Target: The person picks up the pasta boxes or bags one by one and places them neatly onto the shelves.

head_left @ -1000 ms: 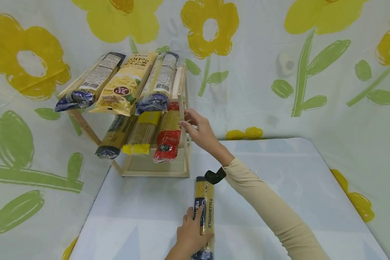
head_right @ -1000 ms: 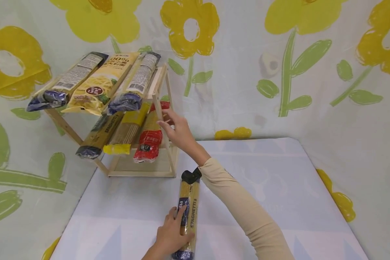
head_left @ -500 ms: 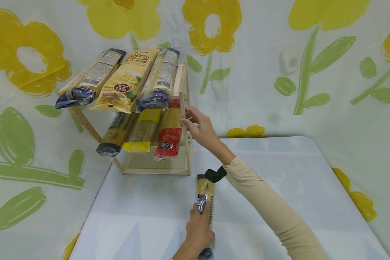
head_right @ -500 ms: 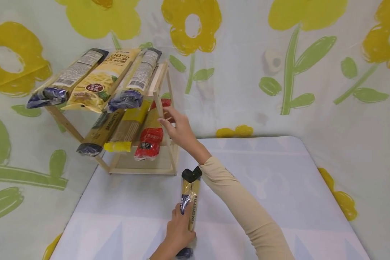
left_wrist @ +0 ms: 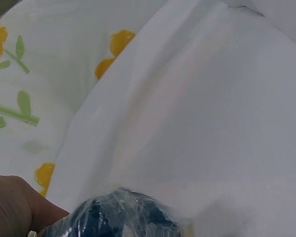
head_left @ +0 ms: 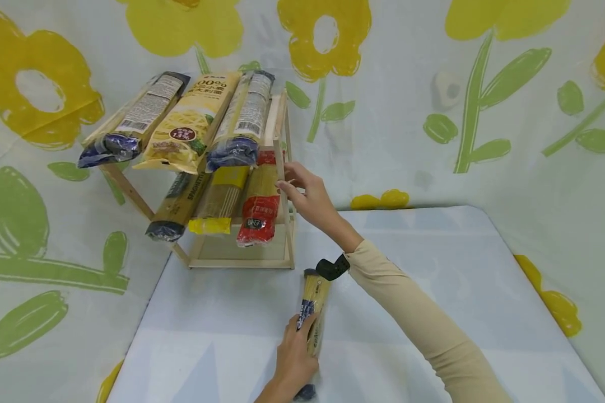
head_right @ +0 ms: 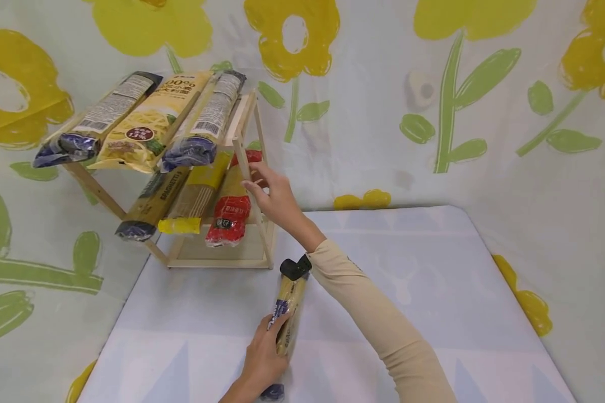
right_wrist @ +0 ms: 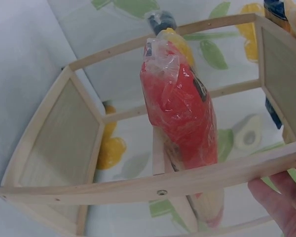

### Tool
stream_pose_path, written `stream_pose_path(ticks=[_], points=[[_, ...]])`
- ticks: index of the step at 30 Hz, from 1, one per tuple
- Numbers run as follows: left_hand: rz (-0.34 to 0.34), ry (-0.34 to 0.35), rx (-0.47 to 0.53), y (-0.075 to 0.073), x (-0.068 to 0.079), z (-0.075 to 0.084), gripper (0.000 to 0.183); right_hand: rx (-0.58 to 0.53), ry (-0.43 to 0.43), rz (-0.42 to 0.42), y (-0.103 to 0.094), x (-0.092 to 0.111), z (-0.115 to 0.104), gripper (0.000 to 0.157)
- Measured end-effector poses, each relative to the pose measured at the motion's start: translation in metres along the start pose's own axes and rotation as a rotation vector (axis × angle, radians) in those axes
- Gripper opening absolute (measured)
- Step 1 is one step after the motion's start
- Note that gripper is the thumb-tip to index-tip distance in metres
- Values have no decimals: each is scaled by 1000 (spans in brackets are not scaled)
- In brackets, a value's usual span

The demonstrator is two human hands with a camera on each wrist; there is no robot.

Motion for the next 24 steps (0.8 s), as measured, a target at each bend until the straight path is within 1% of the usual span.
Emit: stream_pose_path(ticks=[4,8,14,18,24], points=[[17,-9,22,-14,4,-6,85,3,-15,-3,1,-1,0,25],[42,-13,16,-27,8,-13,86,12,-11,-2,1,-1,2,25],[86,-47,-8,-45,14,-26,86,-4,18,-14,2,0,4,25],[114,-46,-19,-58,15,-31,85,0,17,-13,2,0,4,25],[140,-55,-66,-76,14,-39,85,12,17,-10,1,0,4,25]])
Point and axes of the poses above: each hand's wrist, its own x-axis away from the middle knuckle, its own y-axis out of the palm, z = x × y, the point moved 8 cm from there along -x, towards the middle knuckle, and after that the axes turned 1 degree about -x, right-handed, at the moved point
